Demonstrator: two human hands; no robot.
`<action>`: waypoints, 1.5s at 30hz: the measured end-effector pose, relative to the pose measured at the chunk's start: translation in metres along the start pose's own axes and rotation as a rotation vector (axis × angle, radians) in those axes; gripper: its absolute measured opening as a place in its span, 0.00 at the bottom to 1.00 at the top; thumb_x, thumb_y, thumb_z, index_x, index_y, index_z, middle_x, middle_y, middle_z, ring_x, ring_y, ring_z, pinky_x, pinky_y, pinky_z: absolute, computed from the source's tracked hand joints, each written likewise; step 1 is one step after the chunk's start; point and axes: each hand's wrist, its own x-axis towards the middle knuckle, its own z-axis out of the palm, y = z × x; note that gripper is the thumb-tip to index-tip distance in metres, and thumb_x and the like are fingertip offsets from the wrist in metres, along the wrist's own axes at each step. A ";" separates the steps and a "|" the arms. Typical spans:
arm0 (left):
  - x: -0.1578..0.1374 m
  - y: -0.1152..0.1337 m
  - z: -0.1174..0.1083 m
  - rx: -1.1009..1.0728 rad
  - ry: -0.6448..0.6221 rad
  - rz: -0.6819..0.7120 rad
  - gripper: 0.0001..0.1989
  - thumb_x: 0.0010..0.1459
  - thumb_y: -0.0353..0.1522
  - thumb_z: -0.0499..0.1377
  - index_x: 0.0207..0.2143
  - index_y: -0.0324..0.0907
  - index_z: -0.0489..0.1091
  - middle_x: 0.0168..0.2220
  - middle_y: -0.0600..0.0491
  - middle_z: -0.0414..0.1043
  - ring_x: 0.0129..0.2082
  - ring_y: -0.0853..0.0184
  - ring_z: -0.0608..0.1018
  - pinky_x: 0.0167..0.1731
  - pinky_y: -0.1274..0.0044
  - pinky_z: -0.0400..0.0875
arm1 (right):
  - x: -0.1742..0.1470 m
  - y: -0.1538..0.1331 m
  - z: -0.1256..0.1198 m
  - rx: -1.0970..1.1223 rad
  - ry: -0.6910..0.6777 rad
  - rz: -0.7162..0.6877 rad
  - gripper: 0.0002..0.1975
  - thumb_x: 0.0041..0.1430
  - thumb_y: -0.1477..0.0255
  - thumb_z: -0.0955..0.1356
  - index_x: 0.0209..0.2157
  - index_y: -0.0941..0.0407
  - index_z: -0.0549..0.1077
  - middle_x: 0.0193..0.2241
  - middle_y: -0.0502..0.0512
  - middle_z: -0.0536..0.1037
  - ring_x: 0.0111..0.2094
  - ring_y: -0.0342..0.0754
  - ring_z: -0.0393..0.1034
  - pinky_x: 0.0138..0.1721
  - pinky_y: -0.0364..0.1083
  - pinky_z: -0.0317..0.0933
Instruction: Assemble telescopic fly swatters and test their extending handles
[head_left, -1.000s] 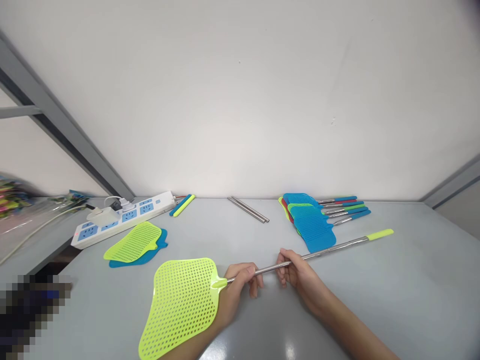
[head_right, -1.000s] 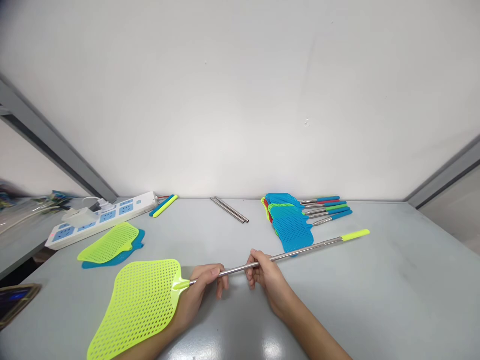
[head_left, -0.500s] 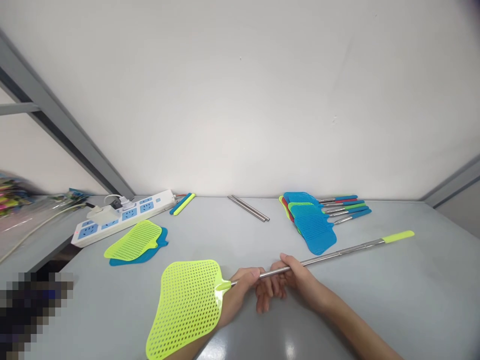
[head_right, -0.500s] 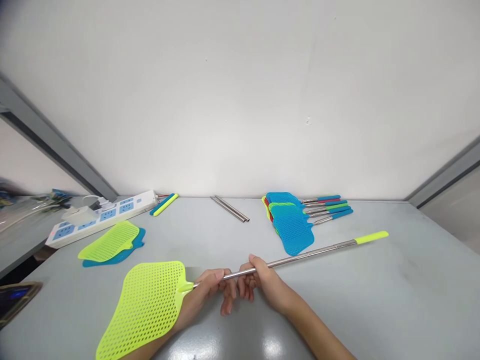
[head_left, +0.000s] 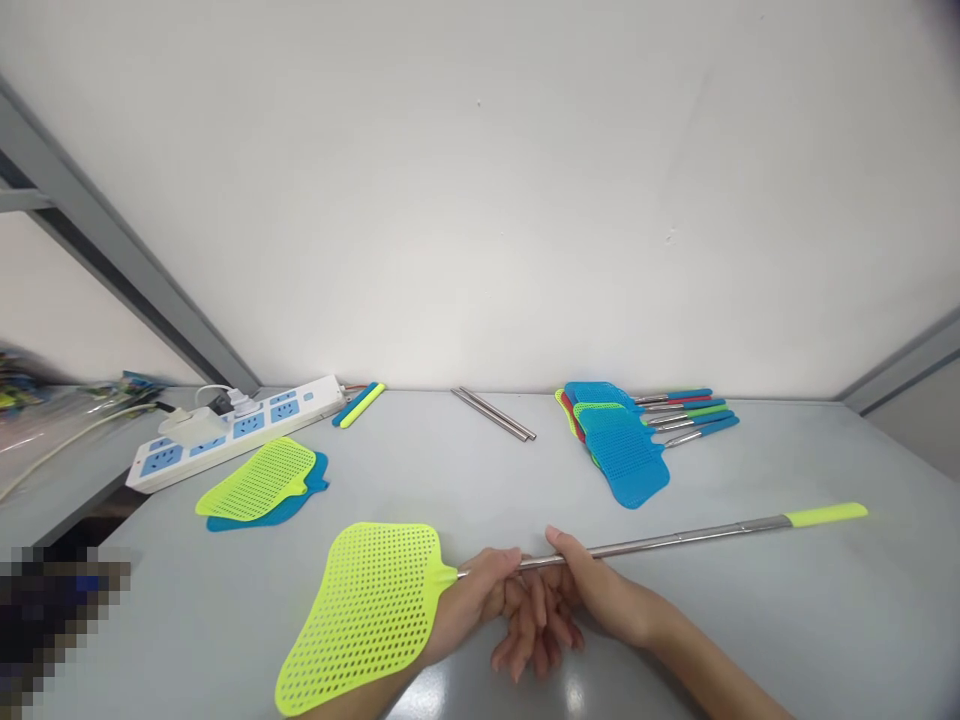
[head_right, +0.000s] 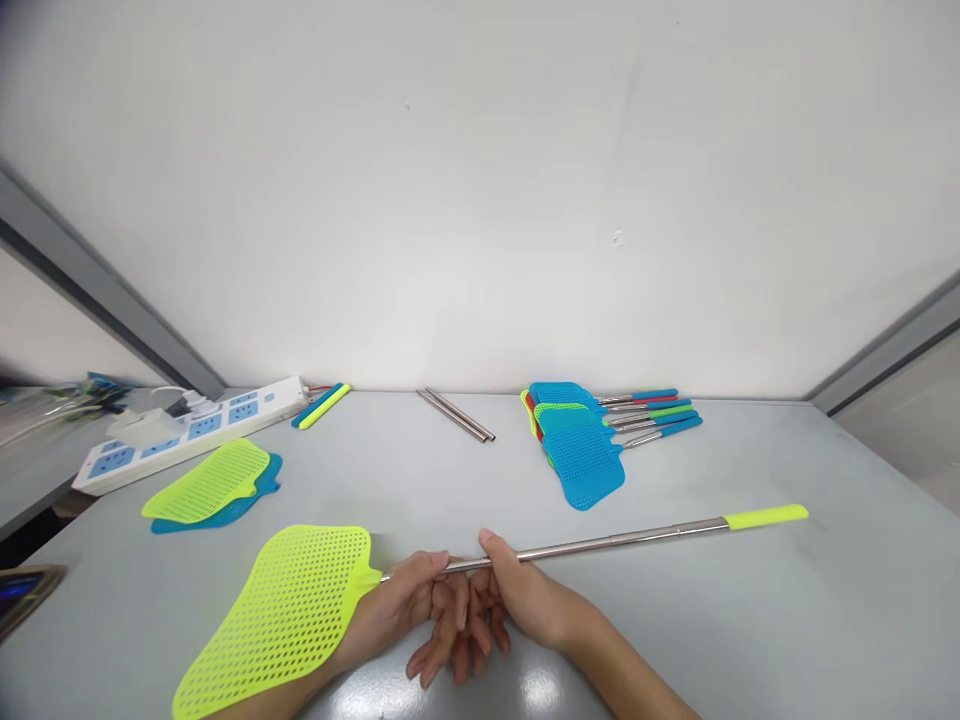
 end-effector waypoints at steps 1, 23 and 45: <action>-0.001 -0.001 0.000 0.004 -0.006 -0.019 0.29 0.55 0.47 0.37 0.25 0.34 0.66 0.14 0.48 0.68 0.10 0.71 0.64 0.11 0.80 0.53 | 0.000 0.002 0.001 0.000 0.004 0.001 0.32 0.54 0.55 0.45 0.16 0.59 0.65 0.14 0.54 0.69 0.16 0.42 0.61 0.18 0.40 0.50; 0.005 0.004 0.002 0.000 0.170 0.057 0.24 0.56 0.38 0.40 0.25 0.33 0.71 0.16 0.51 0.66 0.13 0.73 0.63 0.13 0.80 0.51 | 0.010 0.000 -0.006 -0.110 0.392 -0.048 0.25 0.52 0.56 0.58 0.11 0.58 0.59 0.08 0.48 0.60 0.11 0.38 0.52 0.13 0.39 0.46; 0.007 0.005 0.001 0.087 0.353 0.038 0.22 0.53 0.42 0.44 0.26 0.34 0.69 0.13 0.53 0.62 0.14 0.72 0.63 0.19 0.78 0.58 | -0.002 -0.019 -0.054 1.139 0.533 -0.401 0.11 0.51 0.76 0.61 0.17 0.57 0.56 0.16 0.46 0.57 0.19 0.39 0.54 0.23 0.40 0.56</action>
